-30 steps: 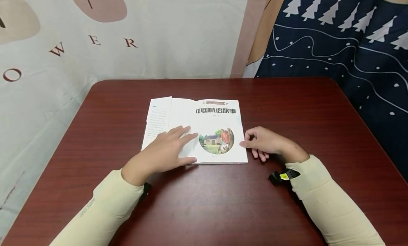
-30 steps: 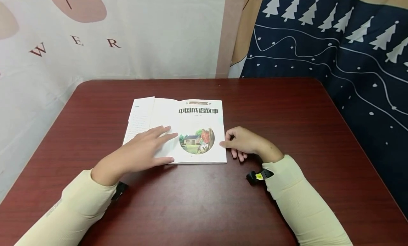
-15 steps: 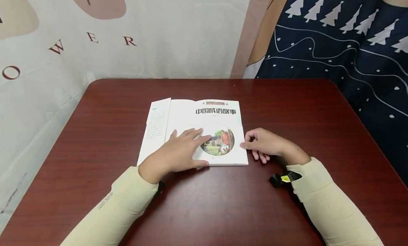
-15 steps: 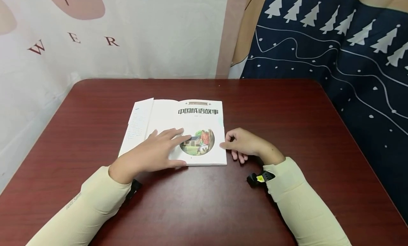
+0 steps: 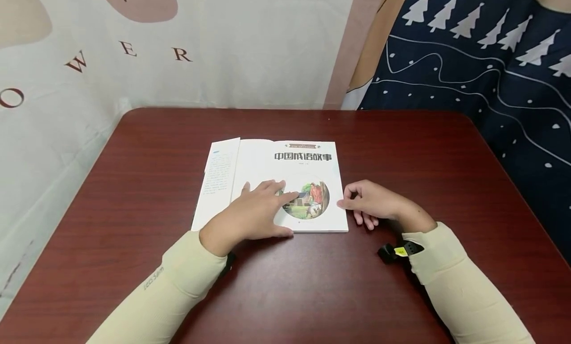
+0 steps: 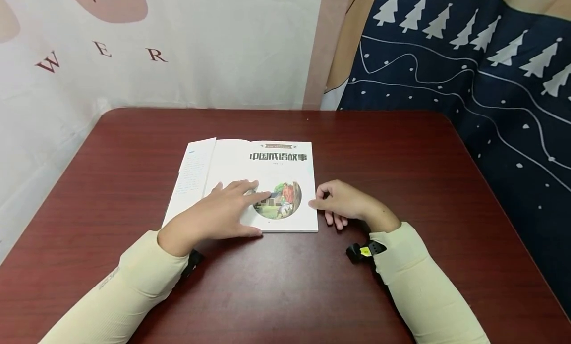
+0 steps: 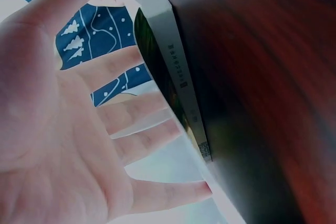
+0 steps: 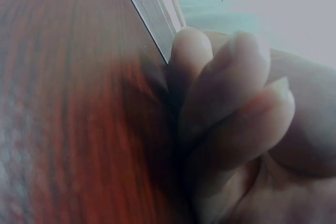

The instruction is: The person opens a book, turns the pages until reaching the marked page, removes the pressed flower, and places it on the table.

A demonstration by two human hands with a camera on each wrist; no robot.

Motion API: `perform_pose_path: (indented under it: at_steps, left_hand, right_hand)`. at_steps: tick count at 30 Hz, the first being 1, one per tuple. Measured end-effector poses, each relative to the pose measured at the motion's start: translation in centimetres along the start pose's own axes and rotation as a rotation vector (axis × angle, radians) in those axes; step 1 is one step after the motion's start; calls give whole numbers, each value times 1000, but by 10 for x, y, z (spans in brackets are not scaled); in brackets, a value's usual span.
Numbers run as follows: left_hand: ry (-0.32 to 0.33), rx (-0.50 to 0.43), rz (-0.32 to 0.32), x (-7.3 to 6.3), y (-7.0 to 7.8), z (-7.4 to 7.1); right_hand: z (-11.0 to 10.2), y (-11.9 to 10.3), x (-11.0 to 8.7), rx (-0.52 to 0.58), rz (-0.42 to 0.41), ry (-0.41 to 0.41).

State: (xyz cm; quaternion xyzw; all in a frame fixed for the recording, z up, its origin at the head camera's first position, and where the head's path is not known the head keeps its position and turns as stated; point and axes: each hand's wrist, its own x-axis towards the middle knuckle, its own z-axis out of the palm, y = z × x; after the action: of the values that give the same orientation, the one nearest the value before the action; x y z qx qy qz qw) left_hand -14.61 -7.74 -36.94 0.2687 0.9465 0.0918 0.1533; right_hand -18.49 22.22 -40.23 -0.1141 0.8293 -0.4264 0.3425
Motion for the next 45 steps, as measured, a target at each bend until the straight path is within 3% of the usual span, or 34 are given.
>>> perform_pose_path:
  at_steps: [11, 27, 45]
  left_hand:
    - [-6, 24, 8, 0, 1, 2]
    - [-17, -36, 36, 5, -7, 1]
    - [-8, -18, 35, 4, -5, 5]
  right_hand:
    - [2, 0, -1, 10, -11, 2]
    - [1, 1, 0, 14, -22, 6]
    - [3, 3, 1, 54, -6, -2]
